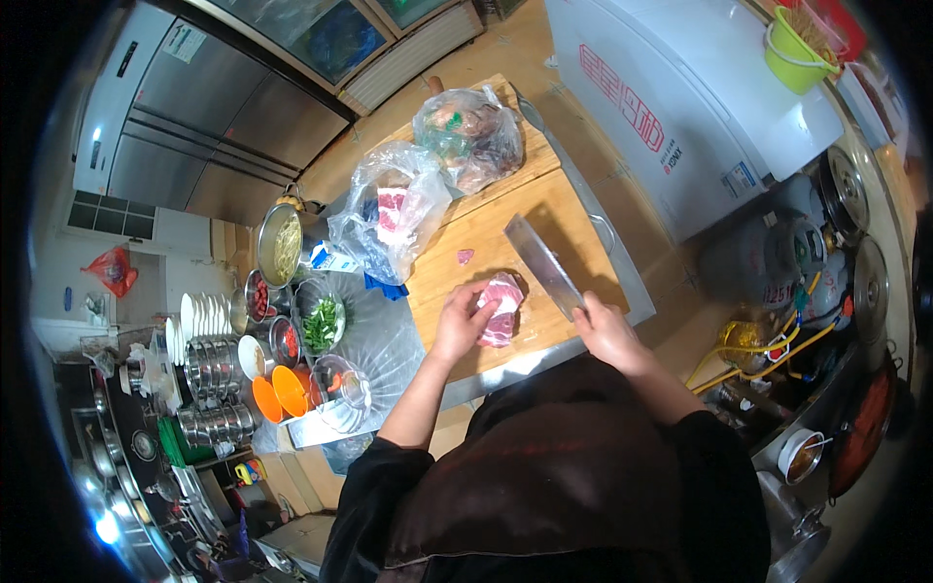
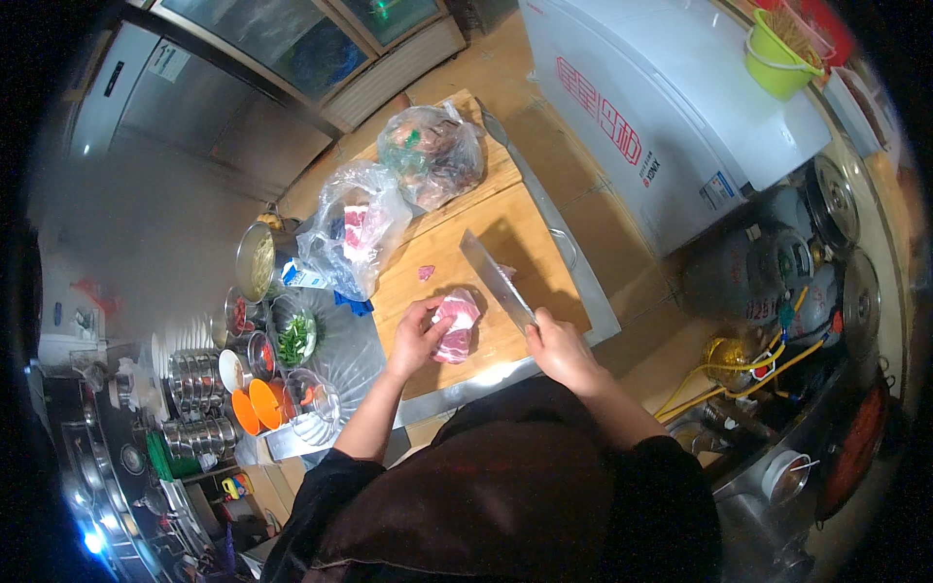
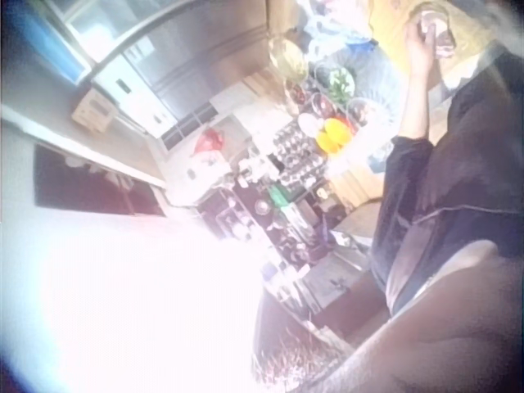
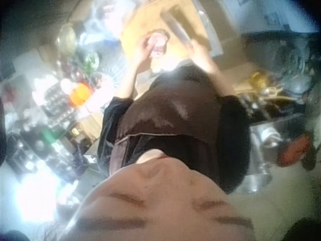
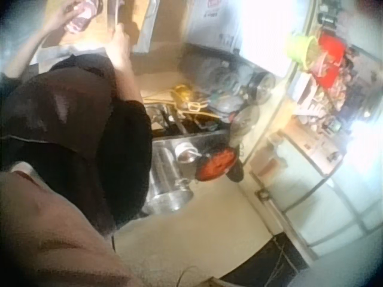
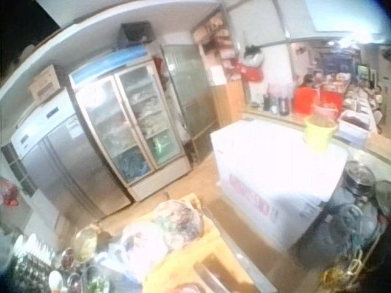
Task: The person slices a piece of raw meat into thin strips on a wooden cutting board using a cleaver. After slicing, the person picks up wooden skewers from a bucket and begins threading the meat strips onto them.
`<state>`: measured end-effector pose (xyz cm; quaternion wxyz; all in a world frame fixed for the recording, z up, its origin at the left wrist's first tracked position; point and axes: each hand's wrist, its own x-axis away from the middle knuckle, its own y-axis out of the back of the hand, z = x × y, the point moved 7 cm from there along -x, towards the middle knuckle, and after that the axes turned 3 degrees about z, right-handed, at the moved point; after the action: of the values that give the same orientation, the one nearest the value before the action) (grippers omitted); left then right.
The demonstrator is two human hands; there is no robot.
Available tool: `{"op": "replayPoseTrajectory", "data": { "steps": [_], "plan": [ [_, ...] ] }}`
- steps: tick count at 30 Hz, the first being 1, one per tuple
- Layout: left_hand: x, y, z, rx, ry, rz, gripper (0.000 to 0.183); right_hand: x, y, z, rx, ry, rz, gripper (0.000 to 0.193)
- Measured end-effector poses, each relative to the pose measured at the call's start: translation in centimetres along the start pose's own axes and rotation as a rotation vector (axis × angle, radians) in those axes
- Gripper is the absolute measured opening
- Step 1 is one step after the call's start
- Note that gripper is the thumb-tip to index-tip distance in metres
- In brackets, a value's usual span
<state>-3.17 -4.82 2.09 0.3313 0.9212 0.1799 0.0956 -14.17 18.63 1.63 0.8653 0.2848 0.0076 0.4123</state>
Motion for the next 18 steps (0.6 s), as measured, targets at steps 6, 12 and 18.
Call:
{"op": "replayPoseTrajectory", "data": {
  "steps": [6,12,18],
  "plan": [
    [-5.0,-2.6,-6.1,-0.411,-0.323,-0.006,0.032,1.3,4.1,0.2,-0.46,-0.169,-0.11,0.016],
    [-8.5,-8.2,-7.2,-0.657,-0.48,0.094,0.036,3.7,4.0,-3.7,-0.702,-0.295,-0.189,0.017],
    [-8.7,1.8,-5.6,-0.283,-0.193,-0.267,0.018,6.2,2.1,-5.4,-0.771,-0.333,-0.183,0.015]
  ]
}}
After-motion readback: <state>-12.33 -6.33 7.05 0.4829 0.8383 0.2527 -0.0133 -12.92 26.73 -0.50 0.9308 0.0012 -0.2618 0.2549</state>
